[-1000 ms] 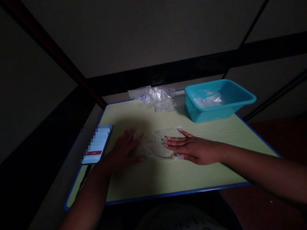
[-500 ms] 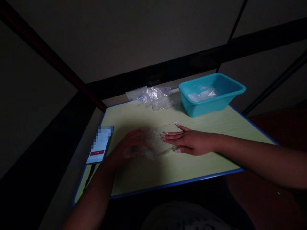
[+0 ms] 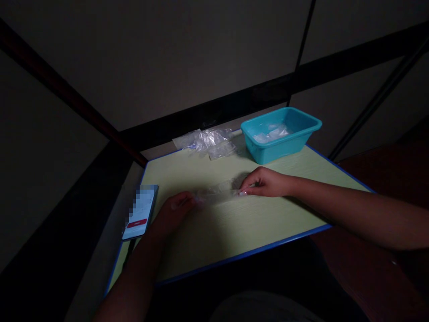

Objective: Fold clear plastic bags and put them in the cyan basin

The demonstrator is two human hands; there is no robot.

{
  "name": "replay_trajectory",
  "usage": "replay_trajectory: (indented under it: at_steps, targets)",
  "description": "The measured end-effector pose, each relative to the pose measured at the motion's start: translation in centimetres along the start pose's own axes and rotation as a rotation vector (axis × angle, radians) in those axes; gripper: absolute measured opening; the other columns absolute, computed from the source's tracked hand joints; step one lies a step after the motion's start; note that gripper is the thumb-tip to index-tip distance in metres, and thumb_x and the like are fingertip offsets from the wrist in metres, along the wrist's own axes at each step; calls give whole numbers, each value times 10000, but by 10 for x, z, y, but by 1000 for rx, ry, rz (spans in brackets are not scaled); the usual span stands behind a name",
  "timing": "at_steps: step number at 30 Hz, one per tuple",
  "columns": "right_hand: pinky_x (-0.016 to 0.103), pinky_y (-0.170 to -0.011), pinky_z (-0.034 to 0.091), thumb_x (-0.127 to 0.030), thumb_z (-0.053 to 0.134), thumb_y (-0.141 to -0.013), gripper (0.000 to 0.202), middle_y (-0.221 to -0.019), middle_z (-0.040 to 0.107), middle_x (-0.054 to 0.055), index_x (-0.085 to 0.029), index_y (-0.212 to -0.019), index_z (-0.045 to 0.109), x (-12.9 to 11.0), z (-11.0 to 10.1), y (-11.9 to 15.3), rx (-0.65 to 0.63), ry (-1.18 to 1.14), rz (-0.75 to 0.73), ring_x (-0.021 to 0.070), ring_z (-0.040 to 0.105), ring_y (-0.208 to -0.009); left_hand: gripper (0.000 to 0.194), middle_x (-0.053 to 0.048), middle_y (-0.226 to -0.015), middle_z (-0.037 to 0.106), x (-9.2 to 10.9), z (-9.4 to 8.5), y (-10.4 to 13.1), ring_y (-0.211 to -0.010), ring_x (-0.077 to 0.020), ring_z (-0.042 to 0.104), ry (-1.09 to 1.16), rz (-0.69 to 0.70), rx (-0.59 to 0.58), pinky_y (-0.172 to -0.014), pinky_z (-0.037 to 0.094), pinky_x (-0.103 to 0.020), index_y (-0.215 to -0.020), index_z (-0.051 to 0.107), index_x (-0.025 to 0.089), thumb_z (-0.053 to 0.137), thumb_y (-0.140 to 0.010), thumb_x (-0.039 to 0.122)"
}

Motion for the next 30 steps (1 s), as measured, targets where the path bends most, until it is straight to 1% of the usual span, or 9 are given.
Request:
replay_trajectory:
  at_steps: [5, 11, 13, 15, 17, 19, 24, 28, 30]
  targets:
    - [253, -604, 502, -404, 625, -844, 300, -732, 718, 63, -115, -833, 706, 7, 2, -1, 117, -59, 83, 150, 665, -649, 358, -39, -786, 726, 4, 1, -2, -776, -220, 652, -30, 0, 45, -767, 480, -331, -723, 659, 193, 533, -803, 518]
    - [259, -554, 515, -523, 643, -797, 390, -653, 675, 39, -135, -768, 653, 15, 11, -3, 126, -240, 251, 144, 645, -561, 337, -23, -732, 709, 9, -2, -3, -734, -206, 642, -74, 9, 126, -747, 489, -318, -681, 625, 205, 508, -803, 497]
    - [264, -559, 516, -508, 637, -804, 385, -661, 671, 33, -128, -857, 674, 16, 12, -2, 149, -248, 273, 139, 635, -555, 340, -23, -708, 700, 9, -1, -3, -716, -205, 637, -94, 11, 139, -721, 490, -314, -669, 606, 209, 492, -806, 499]
    - [267, -554, 508, -452, 617, -830, 391, -657, 660, 21, -118, -1026, 670, 16, 13, -2, 185, -243, 283, 136, 622, -544, 341, -18, -689, 686, 11, 0, -4, -699, -199, 623, -142, 21, 170, -694, 483, -302, -658, 589, 214, 467, -812, 494]
    - [263, -535, 487, -377, 585, -858, 404, -635, 640, 3, -119, -1166, 626, 16, 13, -2, 232, -212, 287, 135, 602, -522, 341, -8, -670, 664, 12, 1, -5, -678, -189, 601, -203, 36, 216, -662, 467, -286, -650, 573, 218, 443, -816, 486]
    - [253, -523, 452, -309, 557, -876, 381, -599, 609, -19, -139, -1213, 605, 14, 12, -3, 278, -127, 288, 129, 572, -499, 334, -1, -657, 644, 11, 2, -6, -660, -180, 579, -251, 42, 247, -631, 444, -274, -640, 559, 217, 426, -816, 468]
    - [242, -545, 355, -244, 573, -860, 290, -626, 596, -15, -177, -1133, 645, 6, 5, -6, 358, 221, 315, 126, 510, -546, 337, 22, -579, 563, 4, 7, -9, -589, -156, 517, -329, 42, 281, -572, 374, -260, -595, 503, 219, 420, -828, 446]
    - [236, -524, 304, -265, 548, -869, 325, -590, 551, -34, -174, -1176, 601, 5, 2, -6, 333, 234, 337, 128, 487, -529, 336, 27, -581, 562, -1, 6, -9, -579, -148, 513, -333, 39, 291, -578, 362, -257, -601, 506, 218, 407, -854, 415]
    - [231, -515, 291, -221, 532, -854, 361, -570, 519, -52, -182, -1211, 570, 7, 0, -4, 308, 209, 345, 127, 479, -517, 338, 24, -588, 565, 0, 5, -9, -578, -149, 512, -356, 37, 309, -576, 354, -259, -607, 512, 219, 399, -865, 407]
Point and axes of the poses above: each hand's wrist, its own y-axis away from the middle knuckle, its own z-axis out of the palm, x = y × z, the point moved 5 cm from there along -y, towards the middle knuckle
